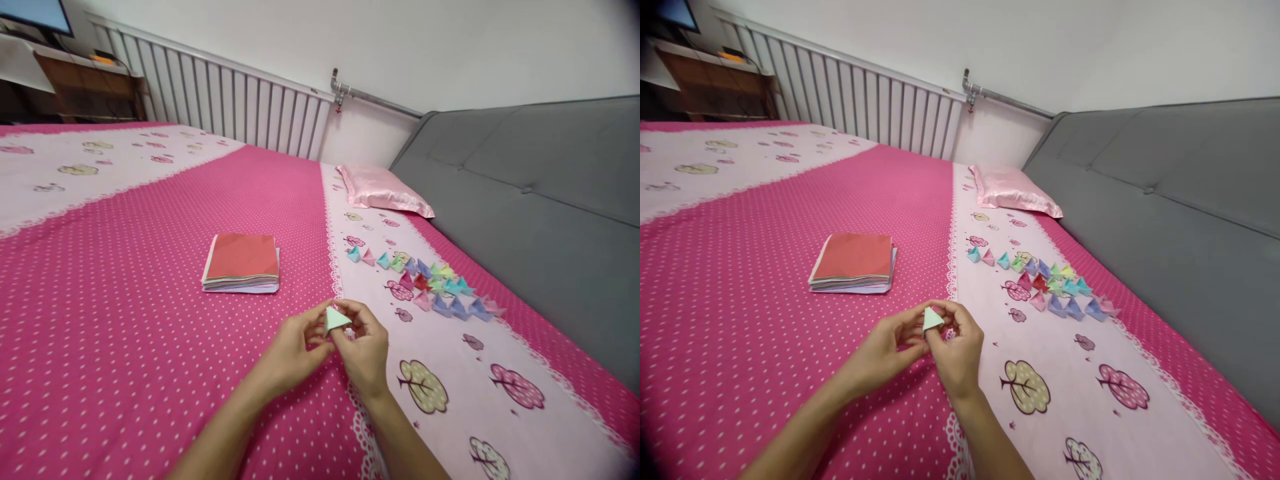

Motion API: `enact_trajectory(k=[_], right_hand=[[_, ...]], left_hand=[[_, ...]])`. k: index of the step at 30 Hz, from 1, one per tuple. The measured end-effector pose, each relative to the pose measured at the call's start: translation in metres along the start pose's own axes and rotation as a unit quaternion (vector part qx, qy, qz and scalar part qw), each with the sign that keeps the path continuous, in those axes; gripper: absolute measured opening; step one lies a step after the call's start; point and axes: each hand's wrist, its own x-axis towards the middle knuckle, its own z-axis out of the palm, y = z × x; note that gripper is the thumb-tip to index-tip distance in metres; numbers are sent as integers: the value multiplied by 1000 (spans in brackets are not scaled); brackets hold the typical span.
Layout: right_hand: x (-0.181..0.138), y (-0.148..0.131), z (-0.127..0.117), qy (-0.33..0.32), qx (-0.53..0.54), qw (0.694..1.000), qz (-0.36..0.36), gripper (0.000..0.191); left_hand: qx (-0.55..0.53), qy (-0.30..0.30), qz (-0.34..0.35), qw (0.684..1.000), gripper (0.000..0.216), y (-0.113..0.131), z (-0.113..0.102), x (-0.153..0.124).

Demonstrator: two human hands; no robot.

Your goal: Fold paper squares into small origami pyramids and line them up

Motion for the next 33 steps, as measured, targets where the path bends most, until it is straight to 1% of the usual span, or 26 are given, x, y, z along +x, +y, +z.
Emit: enact_trajectory(k=[5, 9, 14, 18, 21, 24, 28, 33], right_hand=[[-2, -1, -1, -5, -31, 998, -59, 23], [0, -3, -2, -18, -42, 992, -115, 21], [0, -5, -2, -39, -38, 988, -144, 24], [0, -5, -3, -34, -42, 988, -145, 26], [1, -5, -4, -32, -50, 988, -142, 27], [2, -6, -6, -36, -59, 987, -147, 27], [2, -7, -7, -52, -68, 983, -162, 30], [-1, -8, -8, -93, -60, 979, -174, 35]], left_hand=[[53, 47, 40, 997, 41, -3, -2, 1], [41, 69, 16, 997, 33, 0, -4, 1], [-50, 83, -37, 995, 29, 2, -5, 2], [-140, 86, -71, 984, 25, 5, -4, 2], [-204, 93, -85, 971, 24, 7, -4, 0], [-237, 105, -89, 962, 25, 8, -5, 0], [-231, 107, -85, 963, 24, 11, -6, 0], [-149, 113, -75, 979, 32, 12, -5, 1]])
